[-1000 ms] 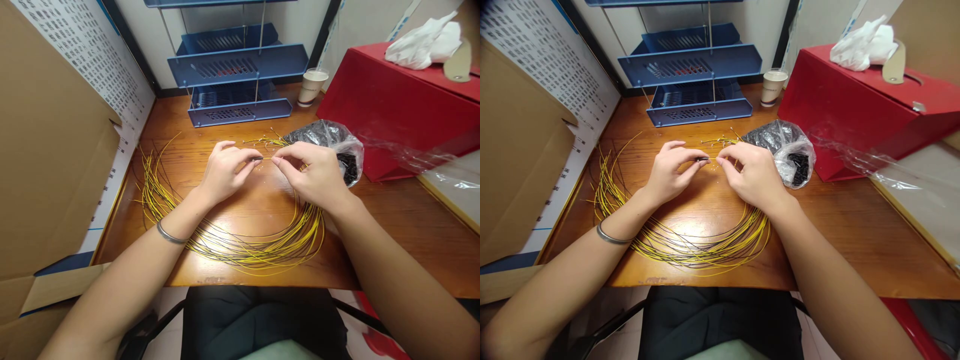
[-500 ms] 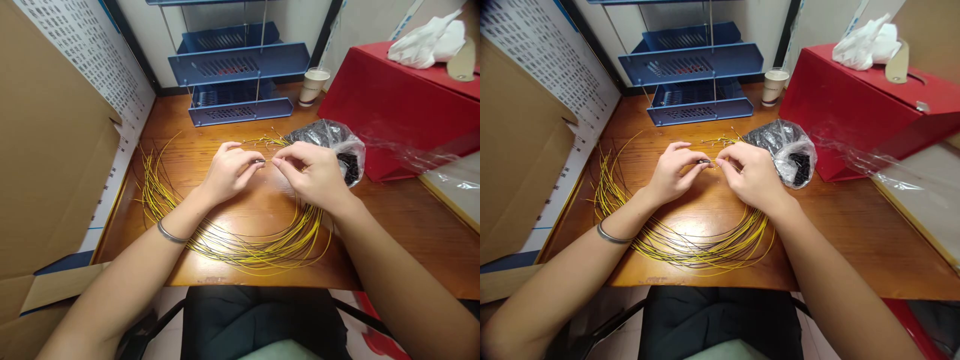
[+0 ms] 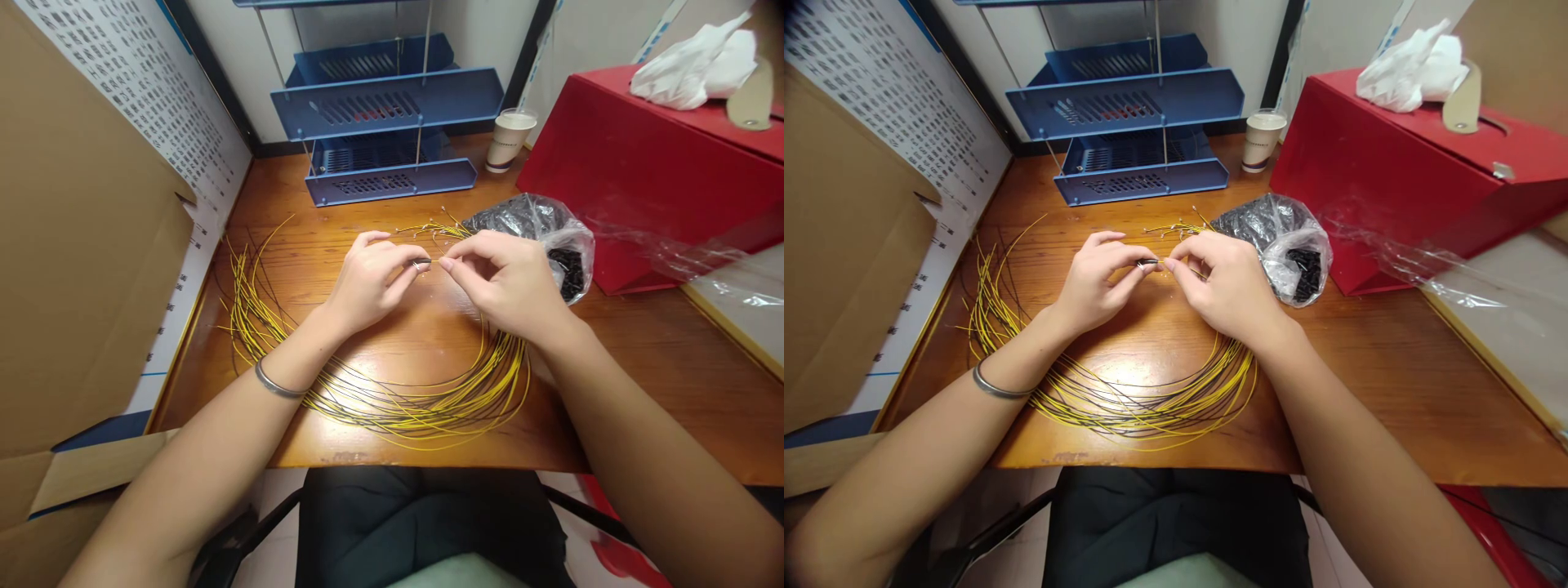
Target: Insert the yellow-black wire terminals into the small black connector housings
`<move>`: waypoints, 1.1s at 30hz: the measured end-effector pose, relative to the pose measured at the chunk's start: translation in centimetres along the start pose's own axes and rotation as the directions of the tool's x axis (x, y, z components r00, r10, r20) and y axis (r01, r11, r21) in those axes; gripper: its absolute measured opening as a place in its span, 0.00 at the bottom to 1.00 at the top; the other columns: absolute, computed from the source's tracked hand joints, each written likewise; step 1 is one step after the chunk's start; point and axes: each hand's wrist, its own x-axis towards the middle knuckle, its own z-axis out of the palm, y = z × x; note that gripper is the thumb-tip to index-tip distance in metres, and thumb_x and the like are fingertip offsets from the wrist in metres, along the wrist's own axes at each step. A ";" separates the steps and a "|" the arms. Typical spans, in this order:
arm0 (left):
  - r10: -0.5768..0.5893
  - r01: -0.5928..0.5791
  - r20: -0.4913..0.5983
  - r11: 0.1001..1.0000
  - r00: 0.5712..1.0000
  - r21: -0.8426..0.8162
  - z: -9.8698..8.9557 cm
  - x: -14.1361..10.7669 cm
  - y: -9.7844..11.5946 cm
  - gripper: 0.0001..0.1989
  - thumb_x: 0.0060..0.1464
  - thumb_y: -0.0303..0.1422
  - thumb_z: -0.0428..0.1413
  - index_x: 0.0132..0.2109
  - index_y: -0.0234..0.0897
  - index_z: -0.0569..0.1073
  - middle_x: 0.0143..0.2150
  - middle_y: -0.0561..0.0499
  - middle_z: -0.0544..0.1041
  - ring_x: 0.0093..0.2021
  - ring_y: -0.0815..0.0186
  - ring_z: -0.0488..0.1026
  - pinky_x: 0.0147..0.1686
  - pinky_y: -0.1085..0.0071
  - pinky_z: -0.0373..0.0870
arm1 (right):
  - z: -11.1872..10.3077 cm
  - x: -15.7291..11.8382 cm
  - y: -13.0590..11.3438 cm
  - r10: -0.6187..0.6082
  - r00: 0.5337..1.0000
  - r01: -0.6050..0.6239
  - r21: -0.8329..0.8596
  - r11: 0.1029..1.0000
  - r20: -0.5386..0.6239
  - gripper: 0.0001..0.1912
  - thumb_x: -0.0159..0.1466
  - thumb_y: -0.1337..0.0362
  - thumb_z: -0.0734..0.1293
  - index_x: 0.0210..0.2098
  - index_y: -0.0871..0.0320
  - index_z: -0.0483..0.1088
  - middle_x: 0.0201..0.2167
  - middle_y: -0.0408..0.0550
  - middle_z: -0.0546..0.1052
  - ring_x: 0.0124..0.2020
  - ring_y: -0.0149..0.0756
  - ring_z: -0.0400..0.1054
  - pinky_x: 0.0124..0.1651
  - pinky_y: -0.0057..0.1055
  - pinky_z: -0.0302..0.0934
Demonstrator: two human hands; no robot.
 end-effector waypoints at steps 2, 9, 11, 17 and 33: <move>-0.028 0.028 0.010 1.000 1.000 -0.002 -0.1 0.0 0.0 0.11 0.70 0.37 0.53 0.46 0.40 0.80 0.40 0.51 0.86 0.39 0.67 0.81 0.60 0.61 0.67 | -0.1 0.0 0.0 0.017 1.000 -0.017 -0.016 1.000 -0.019 0.05 0.65 0.65 0.70 0.32 0.54 0.78 0.27 0.45 0.79 0.25 0.34 0.66 0.32 0.34 0.58; -0.037 0.038 0.014 0.999 0.999 -0.023 -0.3 0.1 0.0 0.12 0.69 0.37 0.53 0.46 0.39 0.80 0.40 0.51 0.87 0.39 0.66 0.81 0.61 0.60 0.67 | 0.0 0.0 -0.1 -0.002 1.000 0.002 0.014 1.000 0.014 0.06 0.66 0.66 0.69 0.32 0.55 0.77 0.29 0.46 0.80 0.27 0.33 0.68 0.34 0.34 0.59; -0.025 0.025 0.014 0.999 1.000 -0.023 -0.3 0.1 0.0 0.11 0.69 0.36 0.53 0.46 0.40 0.79 0.40 0.51 0.87 0.39 0.66 0.81 0.61 0.61 0.67 | 0.1 -0.1 -0.1 -0.007 1.000 0.007 0.020 1.000 0.016 0.06 0.66 0.66 0.69 0.32 0.55 0.77 0.29 0.45 0.80 0.27 0.33 0.68 0.34 0.33 0.59; 0.013 -0.013 0.016 0.999 1.000 -0.034 -0.1 -0.1 0.1 0.08 0.68 0.33 0.55 0.46 0.39 0.79 0.39 0.53 0.86 0.38 0.68 0.81 0.62 0.62 0.66 | 0.5 -0.2 -0.1 -0.021 1.000 0.021 0.047 0.999 -0.002 0.06 0.66 0.66 0.69 0.32 0.57 0.77 0.30 0.46 0.80 0.27 0.33 0.68 0.34 0.33 0.59; -0.047 0.046 -0.017 0.999 0.999 -0.025 0.0 -0.1 -0.1 0.09 0.68 0.35 0.55 0.46 0.40 0.80 0.41 0.52 0.87 0.40 0.67 0.82 0.60 0.61 0.67 | 0.1 0.0 -0.1 -0.002 1.000 0.002 0.008 1.000 -0.006 0.06 0.65 0.66 0.69 0.32 0.55 0.78 0.28 0.45 0.80 0.26 0.33 0.68 0.32 0.33 0.60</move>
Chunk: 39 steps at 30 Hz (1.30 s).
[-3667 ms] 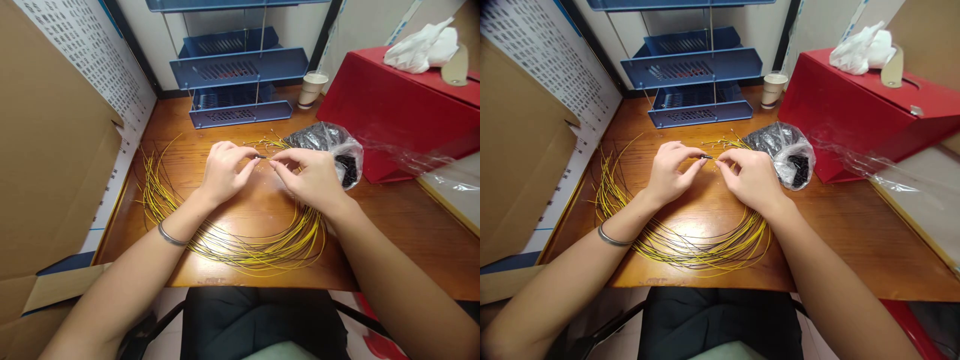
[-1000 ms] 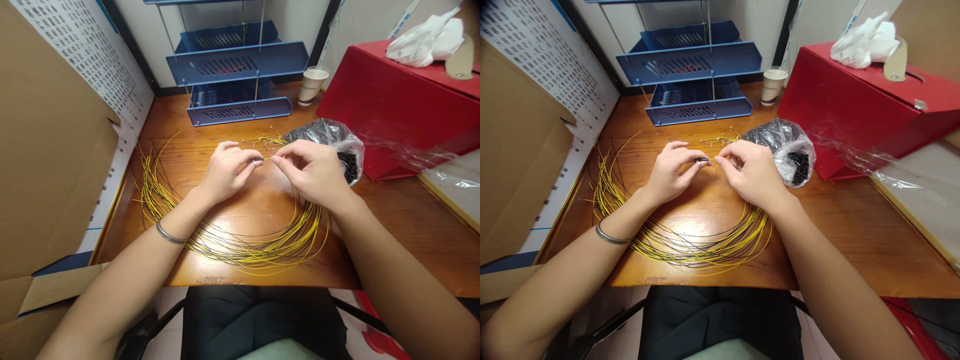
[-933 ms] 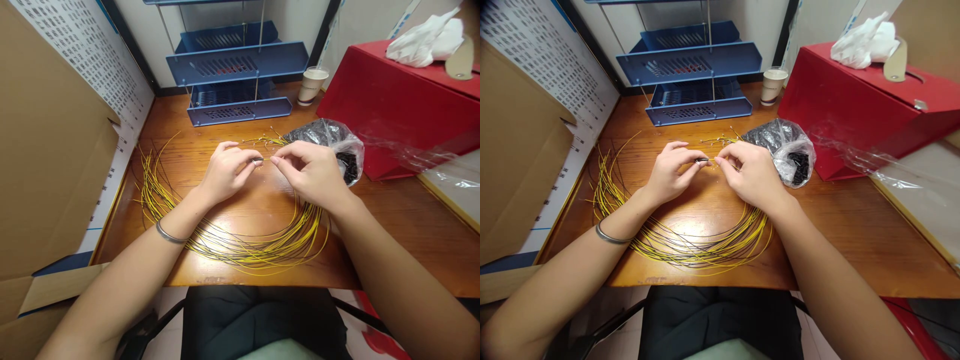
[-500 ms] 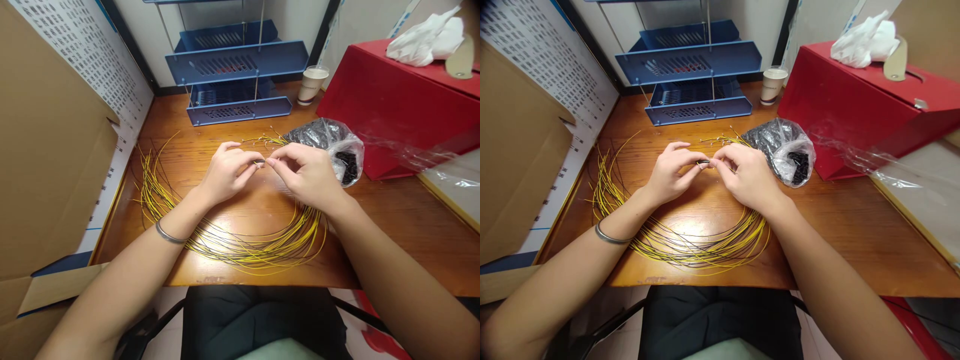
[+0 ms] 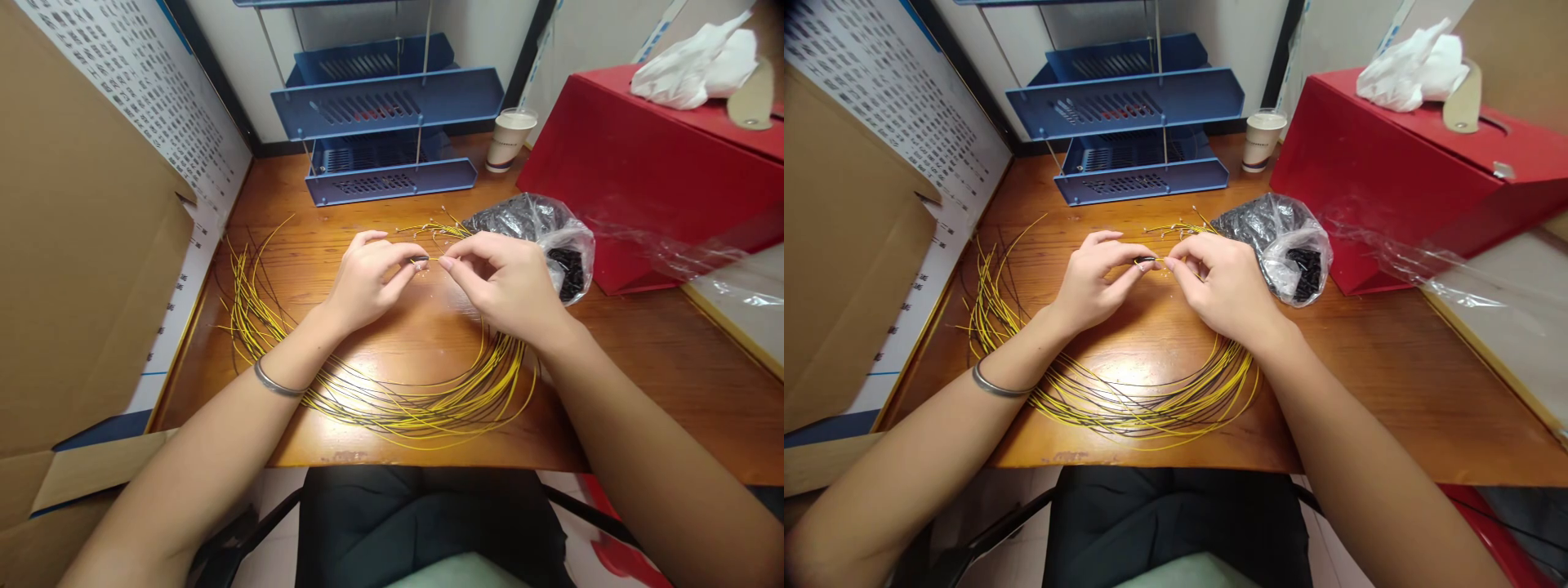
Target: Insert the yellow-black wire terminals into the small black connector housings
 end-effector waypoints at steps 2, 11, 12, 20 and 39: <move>0.029 -0.029 0.003 0.999 1.000 -0.015 0.0 0.0 0.0 0.08 0.67 0.33 0.56 0.47 0.40 0.80 0.41 0.52 0.87 0.39 0.67 0.82 0.60 0.62 0.67 | 0.1 0.0 0.0 -0.009 1.000 0.009 0.009 1.000 0.002 0.06 0.66 0.67 0.69 0.32 0.56 0.78 0.28 0.46 0.81 0.26 0.33 0.68 0.33 0.32 0.60; 0.022 -0.022 0.062 1.000 0.998 -0.005 0.0 0.0 0.2 0.11 0.69 0.36 0.53 0.47 0.40 0.80 0.39 0.52 0.86 0.36 0.67 0.80 0.61 0.61 0.67 | 0.4 -0.1 -0.1 -0.002 0.999 0.001 0.013 1.000 0.044 0.06 0.66 0.66 0.69 0.33 0.56 0.78 0.31 0.47 0.82 0.27 0.33 0.68 0.34 0.33 0.60; 0.019 -0.019 0.062 1.000 0.998 0.003 0.0 0.1 0.2 0.11 0.69 0.37 0.53 0.47 0.41 0.80 0.39 0.52 0.86 0.36 0.67 0.80 0.61 0.61 0.67 | 0.4 -0.1 -0.1 0.000 0.999 0.000 0.008 1.000 0.043 0.06 0.66 0.66 0.69 0.33 0.56 0.78 0.31 0.47 0.82 0.27 0.33 0.68 0.34 0.33 0.59; -0.002 0.002 0.003 1.000 1.000 0.011 0.1 0.0 0.1 0.10 0.69 0.37 0.54 0.46 0.40 0.80 0.42 0.52 0.87 0.41 0.66 0.82 0.60 0.62 0.66 | 0.0 0.1 0.0 0.011 1.000 -0.011 -0.008 1.000 -0.005 0.05 0.64 0.66 0.70 0.32 0.56 0.78 0.25 0.45 0.79 0.24 0.32 0.66 0.31 0.32 0.58; 0.025 -0.025 0.037 1.000 0.999 0.001 0.2 -0.1 0.0 0.12 0.70 0.38 0.53 0.47 0.40 0.80 0.41 0.51 0.86 0.37 0.67 0.80 0.60 0.61 0.67 | 0.2 0.0 0.1 -0.007 1.000 0.007 0.009 1.000 0.025 0.06 0.65 0.65 0.70 0.33 0.57 0.79 0.28 0.46 0.80 0.26 0.32 0.67 0.33 0.33 0.59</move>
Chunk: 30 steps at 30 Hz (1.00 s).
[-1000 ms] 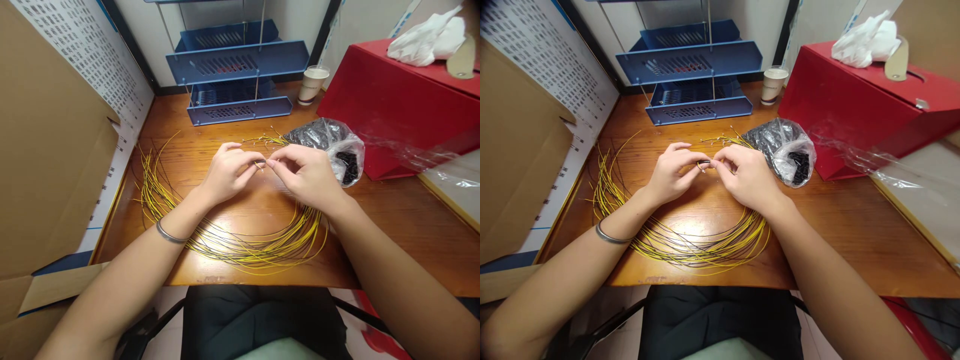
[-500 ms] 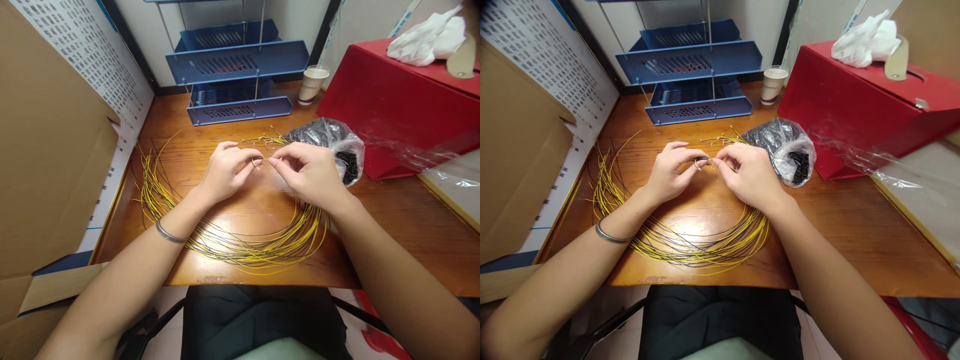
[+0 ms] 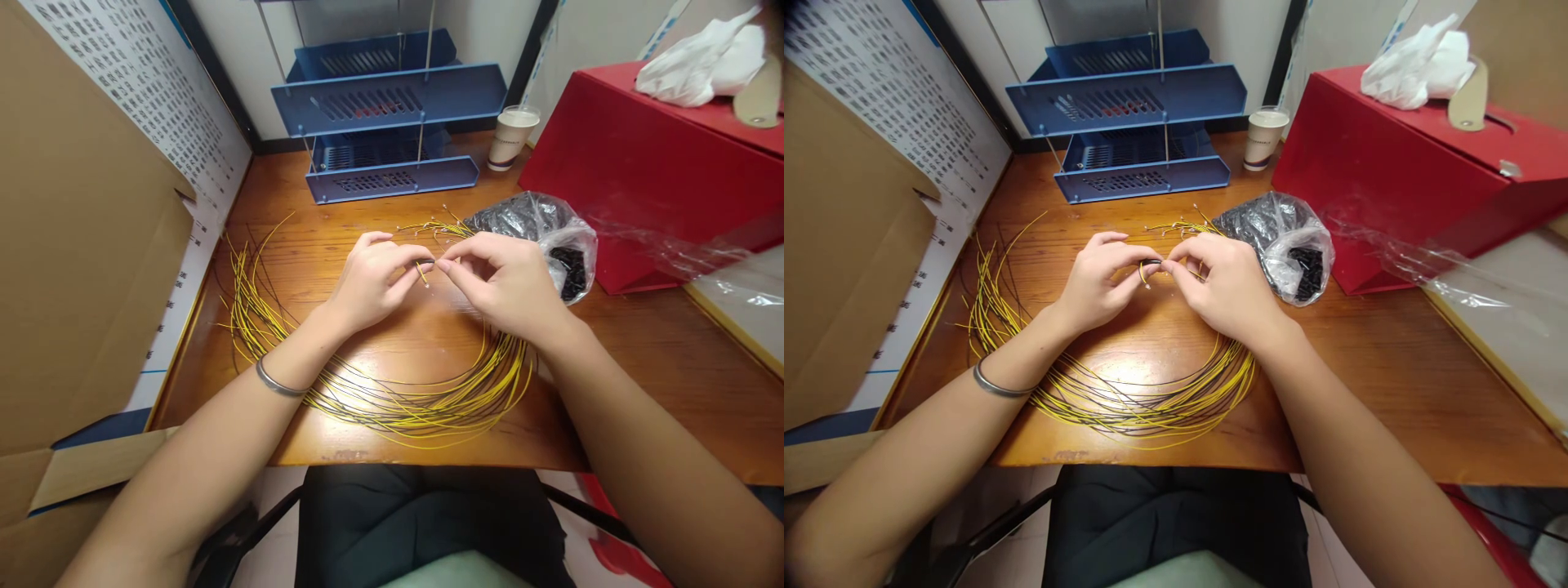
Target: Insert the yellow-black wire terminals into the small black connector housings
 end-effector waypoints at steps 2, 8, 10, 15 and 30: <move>-0.006 0.006 -0.003 1.000 1.000 0.003 0.0 0.0 0.0 0.13 0.70 0.39 0.53 0.47 0.40 0.80 0.41 0.51 0.86 0.38 0.67 0.81 0.60 0.62 0.66 | -0.2 0.1 0.0 0.014 1.000 -0.014 -0.013 1.000 -0.005 0.05 0.65 0.65 0.71 0.33 0.57 0.79 0.27 0.45 0.80 0.25 0.32 0.66 0.32 0.33 0.58; 0.006 -0.006 -0.018 1.000 1.000 -0.001 0.0 0.0 -0.1 0.12 0.70 0.38 0.54 0.47 0.40 0.80 0.41 0.52 0.86 0.39 0.67 0.81 0.59 0.63 0.67 | -0.2 0.1 0.0 0.014 1.000 -0.014 -0.025 1.000 0.003 0.06 0.65 0.65 0.70 0.32 0.56 0.79 0.27 0.45 0.80 0.25 0.32 0.66 0.32 0.33 0.58; 0.012 -0.012 -0.008 1.000 1.000 -0.002 0.1 -0.1 -0.1 0.11 0.69 0.37 0.54 0.47 0.40 0.80 0.41 0.52 0.87 0.38 0.67 0.81 0.60 0.62 0.67 | -0.2 0.0 0.0 0.008 1.000 -0.008 -0.021 1.000 0.003 0.06 0.65 0.65 0.70 0.32 0.57 0.79 0.27 0.45 0.80 0.25 0.32 0.66 0.32 0.32 0.58; 0.037 -0.037 0.009 0.999 0.999 -0.006 0.1 -0.1 -0.1 0.10 0.68 0.34 0.54 0.48 0.39 0.79 0.40 0.52 0.86 0.36 0.68 0.80 0.60 0.62 0.67 | 0.1 -0.1 0.0 -0.010 1.000 0.010 -0.006 1.000 0.013 0.06 0.66 0.66 0.70 0.33 0.57 0.79 0.29 0.46 0.81 0.26 0.31 0.67 0.33 0.32 0.58; 0.012 -0.012 -0.001 1.000 1.000 0.005 -0.1 0.0 0.0 0.12 0.69 0.38 0.53 0.47 0.40 0.80 0.40 0.52 0.86 0.37 0.67 0.80 0.60 0.62 0.67 | -0.3 0.0 0.1 -0.010 0.999 0.011 -0.025 1.000 0.045 0.07 0.65 0.65 0.70 0.31 0.56 0.78 0.25 0.44 0.78 0.24 0.31 0.66 0.32 0.32 0.57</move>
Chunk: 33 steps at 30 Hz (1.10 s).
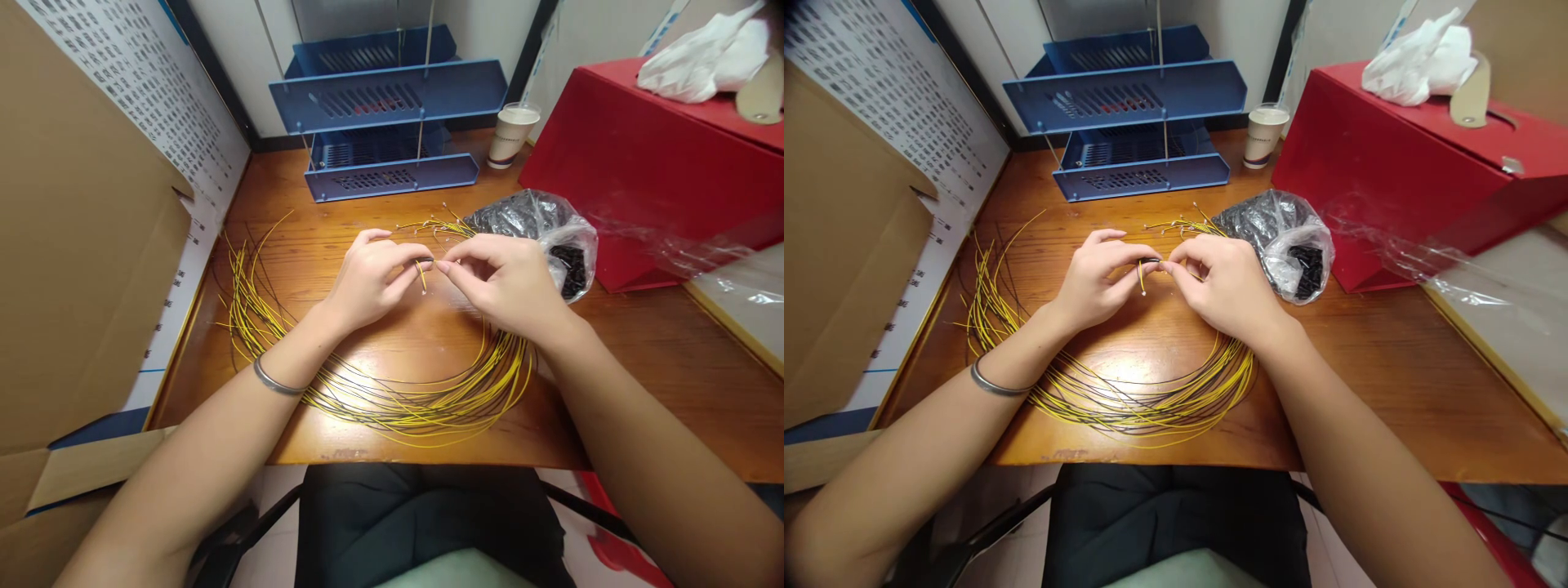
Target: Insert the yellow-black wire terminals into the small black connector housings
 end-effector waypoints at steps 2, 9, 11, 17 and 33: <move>0.008 -0.008 0.005 1.000 1.000 -0.007 0.0 0.0 0.0 0.11 0.69 0.36 0.53 0.47 0.41 0.80 0.40 0.53 0.86 0.36 0.68 0.80 0.60 0.61 0.67 | 0.1 0.0 -0.1 -0.001 1.000 0.001 -0.001 1.000 0.000 0.07 0.66 0.65 0.70 0.31 0.56 0.79 0.26 0.44 0.79 0.25 0.31 0.66 0.32 0.32 0.57; -0.008 0.009 0.025 1.000 1.000 -0.002 -0.1 0.0 0.1 0.13 0.70 0.39 0.53 0.47 0.40 0.80 0.40 0.51 0.86 0.36 0.67 0.80 0.60 0.61 0.66 | 0.2 -0.1 -0.1 0.017 1.000 -0.017 0.014 1.000 0.000 0.06 0.65 0.66 0.70 0.32 0.57 0.79 0.28 0.45 0.80 0.25 0.31 0.66 0.33 0.31 0.58; -0.017 0.017 0.024 1.000 1.000 0.003 0.0 0.1 0.1 0.13 0.70 0.40 0.52 0.48 0.41 0.80 0.40 0.52 0.86 0.37 0.67 0.80 0.60 0.61 0.66 | 0.0 0.0 -0.1 0.027 1.000 -0.027 0.014 1.000 -0.007 0.05 0.65 0.66 0.71 0.32 0.56 0.79 0.27 0.44 0.80 0.24 0.31 0.66 0.32 0.31 0.58; -0.026 0.026 0.008 1.000 1.000 -0.001 0.0 0.1 0.1 0.13 0.70 0.40 0.53 0.48 0.41 0.80 0.41 0.52 0.86 0.38 0.67 0.81 0.60 0.61 0.66 | -0.3 0.1 -0.2 0.038 0.999 -0.037 0.007 0.999 -0.031 0.05 0.65 0.65 0.70 0.32 0.55 0.79 0.28 0.46 0.81 0.25 0.32 0.67 0.32 0.33 0.59; -0.023 0.023 0.000 1.000 1.000 -0.003 0.0 0.1 0.2 0.11 0.69 0.38 0.54 0.47 0.41 0.80 0.40 0.53 0.86 0.37 0.67 0.81 0.62 0.59 0.64 | -0.2 0.1 -0.1 0.034 0.999 -0.034 0.020 0.999 -0.011 0.05 0.64 0.66 0.71 0.32 0.56 0.79 0.26 0.44 0.79 0.25 0.32 0.66 0.32 0.32 0.58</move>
